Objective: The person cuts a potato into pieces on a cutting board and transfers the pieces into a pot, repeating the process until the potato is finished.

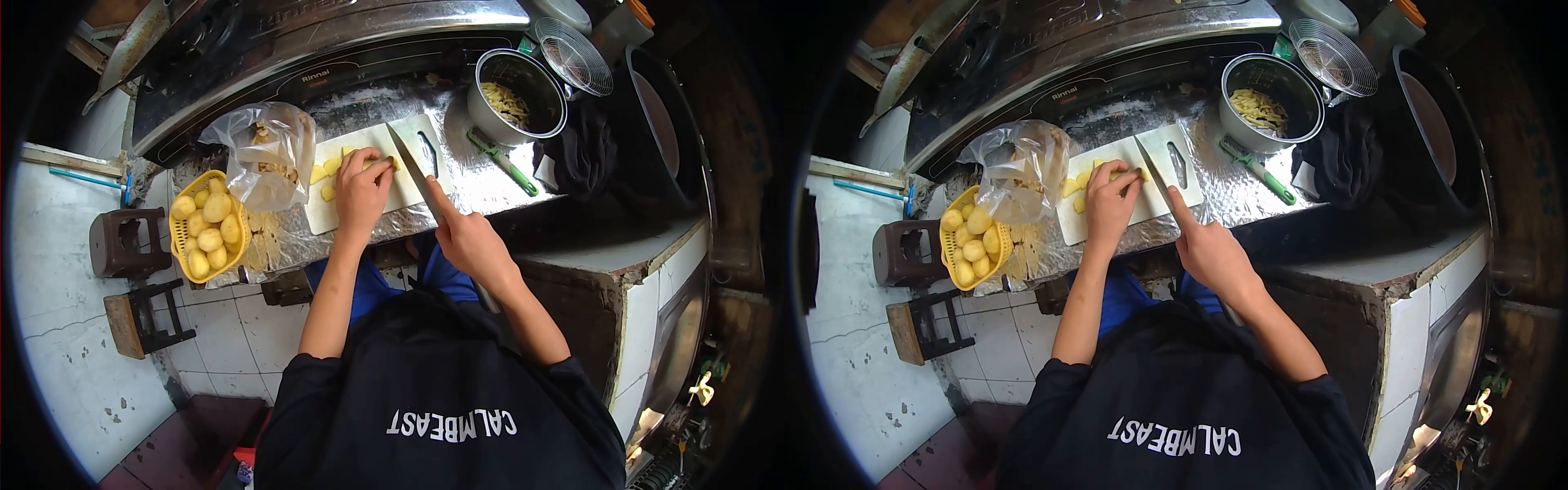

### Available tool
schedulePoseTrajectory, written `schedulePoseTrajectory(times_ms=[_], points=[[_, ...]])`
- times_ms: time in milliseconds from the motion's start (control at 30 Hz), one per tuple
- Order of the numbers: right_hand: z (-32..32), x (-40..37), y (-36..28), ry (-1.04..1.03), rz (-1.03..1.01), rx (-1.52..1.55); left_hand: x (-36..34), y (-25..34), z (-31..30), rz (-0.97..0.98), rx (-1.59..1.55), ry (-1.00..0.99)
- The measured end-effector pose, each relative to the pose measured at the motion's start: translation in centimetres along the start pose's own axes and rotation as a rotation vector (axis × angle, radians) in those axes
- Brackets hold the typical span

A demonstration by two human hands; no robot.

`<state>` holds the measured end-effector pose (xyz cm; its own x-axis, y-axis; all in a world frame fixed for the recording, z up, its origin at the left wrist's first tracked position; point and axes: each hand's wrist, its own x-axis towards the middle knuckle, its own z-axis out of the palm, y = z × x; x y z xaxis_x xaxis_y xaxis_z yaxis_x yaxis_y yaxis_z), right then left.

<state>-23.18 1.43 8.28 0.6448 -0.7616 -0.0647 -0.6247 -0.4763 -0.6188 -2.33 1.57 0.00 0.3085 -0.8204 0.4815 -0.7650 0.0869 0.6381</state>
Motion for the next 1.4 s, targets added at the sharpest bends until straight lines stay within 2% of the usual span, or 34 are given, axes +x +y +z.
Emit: schedulePoseTrajectory(times_ms=[233, 533, 600, 1000, 1400], points=[[1.2, 0.6, 0.7, 0.010, -0.035, 0.044, -0.3, -0.1, 0.0, -0.007, -0.015, 0.009], [0.8, 0.7, 0.0, -0.075, 0.030, -0.006, -0.3, -0.1, 0.0, -0.032, -0.030, 0.007], [1.5, 0.7, 0.5, -0.010, -0.025, 0.003, -0.2, -0.2, 0.1, -0.030, -0.035, 0.014], [1.7, -0.2, -0.5, -0.055, 0.060, -0.106, -0.4, -0.1, 0.1, -0.018, -0.015, 0.019], [1.4, -0.8, -0.4, -0.036, 0.060, -0.041, -0.1, 0.0, 0.1, -0.032, -0.021, 0.014]])
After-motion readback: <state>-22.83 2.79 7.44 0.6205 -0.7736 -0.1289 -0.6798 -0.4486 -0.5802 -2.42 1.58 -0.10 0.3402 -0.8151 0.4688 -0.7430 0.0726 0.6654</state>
